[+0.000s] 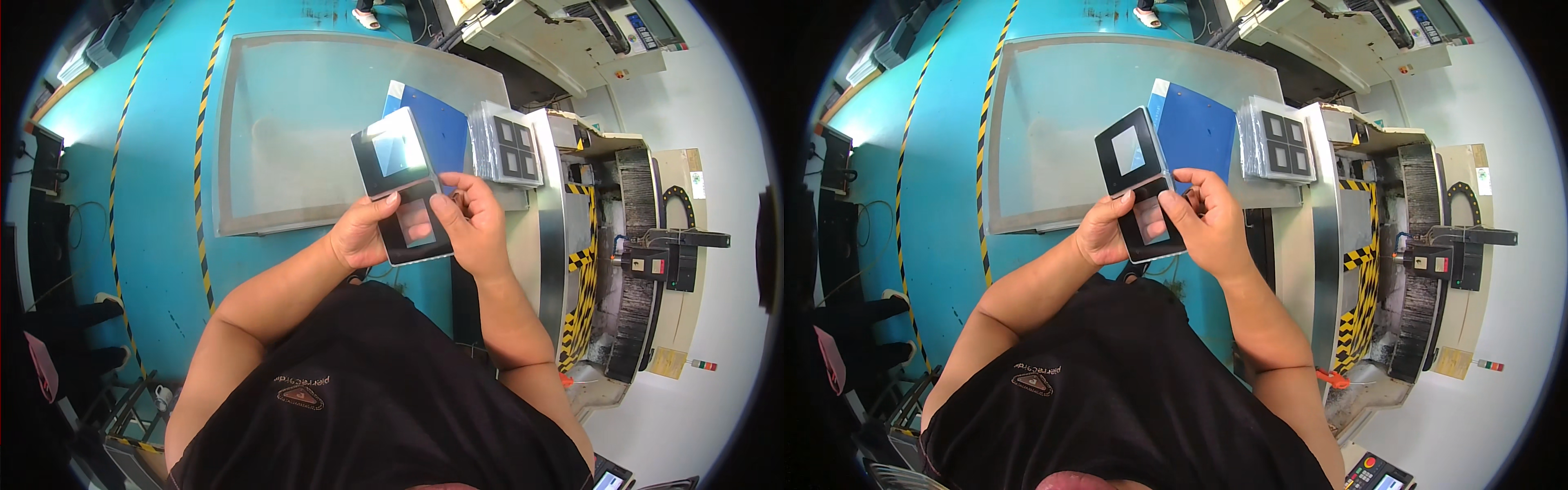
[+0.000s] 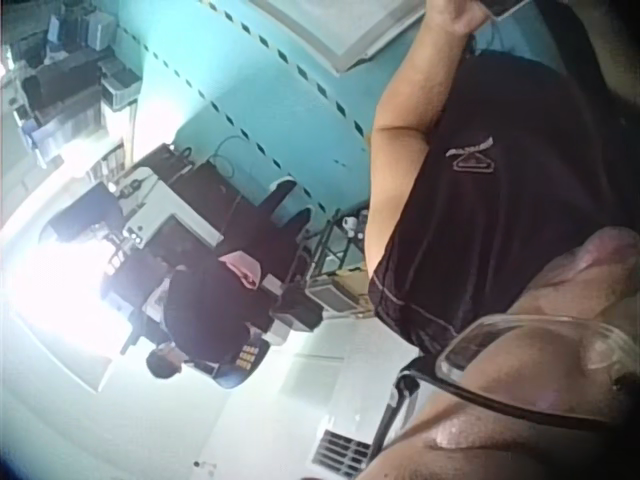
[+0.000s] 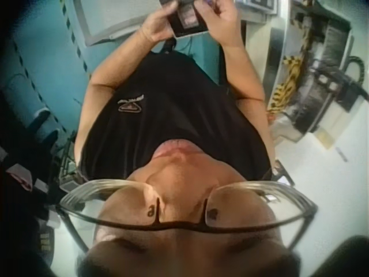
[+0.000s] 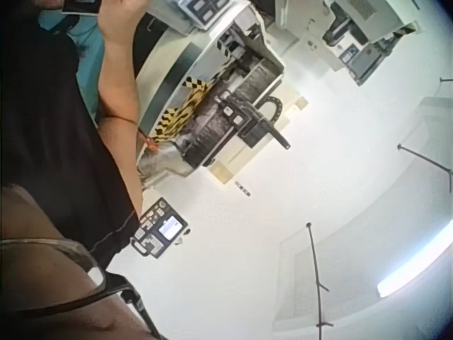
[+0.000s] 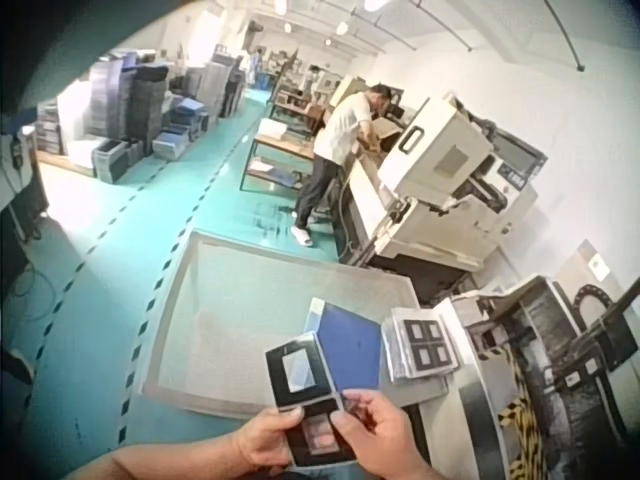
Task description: The person removes a plastic frame from a machine, peels off its protective film, and places it on a table. They then pick up a clipboard and a caliper to measure the frame before peeling another film and measuring it again.
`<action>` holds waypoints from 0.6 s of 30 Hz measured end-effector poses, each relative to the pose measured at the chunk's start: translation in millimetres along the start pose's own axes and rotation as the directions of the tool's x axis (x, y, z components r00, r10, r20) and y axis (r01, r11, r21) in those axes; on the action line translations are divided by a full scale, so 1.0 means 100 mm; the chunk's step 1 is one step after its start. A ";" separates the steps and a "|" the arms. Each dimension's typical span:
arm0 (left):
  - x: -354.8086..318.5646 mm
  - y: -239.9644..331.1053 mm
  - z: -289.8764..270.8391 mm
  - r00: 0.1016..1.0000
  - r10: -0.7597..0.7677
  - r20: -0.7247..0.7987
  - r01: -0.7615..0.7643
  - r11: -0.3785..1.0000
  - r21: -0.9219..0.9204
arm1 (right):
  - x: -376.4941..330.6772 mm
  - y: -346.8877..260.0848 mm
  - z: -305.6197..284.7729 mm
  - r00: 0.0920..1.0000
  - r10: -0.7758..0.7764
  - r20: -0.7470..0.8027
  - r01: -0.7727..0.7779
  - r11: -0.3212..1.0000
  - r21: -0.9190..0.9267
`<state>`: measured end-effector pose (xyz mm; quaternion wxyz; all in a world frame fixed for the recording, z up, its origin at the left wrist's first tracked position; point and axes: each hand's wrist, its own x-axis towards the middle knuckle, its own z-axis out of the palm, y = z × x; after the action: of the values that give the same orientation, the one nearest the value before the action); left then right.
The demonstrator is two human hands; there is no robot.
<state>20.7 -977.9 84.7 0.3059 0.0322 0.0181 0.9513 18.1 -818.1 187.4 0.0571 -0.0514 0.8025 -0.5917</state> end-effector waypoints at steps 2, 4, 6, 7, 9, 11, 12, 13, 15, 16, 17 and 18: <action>0.00 0.03 0.01 0.992 -0.029 0.126 0.038 0.996 -0.075 | -0.02 -0.03 -0.01 0.989 -0.126 0.072 0.132 0.988 -0.084; 0.01 0.05 -0.02 0.983 -0.053 0.179 0.063 0.997 -0.053 | -0.04 -0.08 0.02 0.988 -0.126 0.086 0.132 0.988 -0.074; 0.01 0.05 -0.03 0.964 -0.057 0.259 0.083 0.992 -0.093 | -0.05 -0.12 0.06 0.987 -0.141 0.083 0.145 0.988 -0.043; 0.01 0.06 -0.04 0.964 -0.056 0.260 0.083 0.992 -0.092 | -0.05 -0.11 0.05 0.986 -0.142 0.083 0.146 0.988 -0.043; 0.01 0.07 -0.08 0.949 -0.054 0.311 0.112 0.979 -0.172 | -0.05 -0.09 0.05 0.981 -0.139 0.135 0.145 0.989 -0.036; 0.01 0.08 -0.13 0.945 -0.059 0.322 0.118 0.979 -0.167 | -0.06 -0.15 0.13 0.987 -0.105 0.121 0.096 0.992 0.082; 0.01 0.08 -0.14 0.940 -0.065 0.334 0.125 0.979 -0.162 | -0.06 -0.18 0.16 0.992 -0.069 0.109 0.046 0.979 0.199; 0.01 0.08 -0.15 0.941 -0.064 0.334 0.124 0.979 -0.162 | -0.05 -0.16 0.16 0.991 -0.070 0.111 0.047 0.979 0.199; 0.00 0.10 -0.11 0.935 -0.080 0.344 0.128 0.984 -0.121 | -0.04 -0.12 0.13 0.986 -0.081 0.146 0.052 0.980 0.193; 0.00 0.11 -0.11 0.935 -0.079 0.345 0.128 0.985 -0.120 | -0.04 -0.13 0.14 0.986 -0.082 0.147 0.052 0.980 0.193; -0.01 0.11 -0.10 0.934 -0.071 0.351 0.120 0.986 -0.120 | -0.04 -0.15 0.16 0.987 -0.069 0.146 0.038 0.978 0.206; -0.01 0.11 -0.10 0.932 -0.062 0.357 0.112 0.986 -0.120 | -0.04 -0.16 0.17 0.988 -0.057 0.145 0.024 0.976 0.219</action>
<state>14.7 -987.7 74.8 0.3477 0.1796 -0.1015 0.9147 25.4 -838.2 197.8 0.1105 -0.1056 0.7256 -0.6709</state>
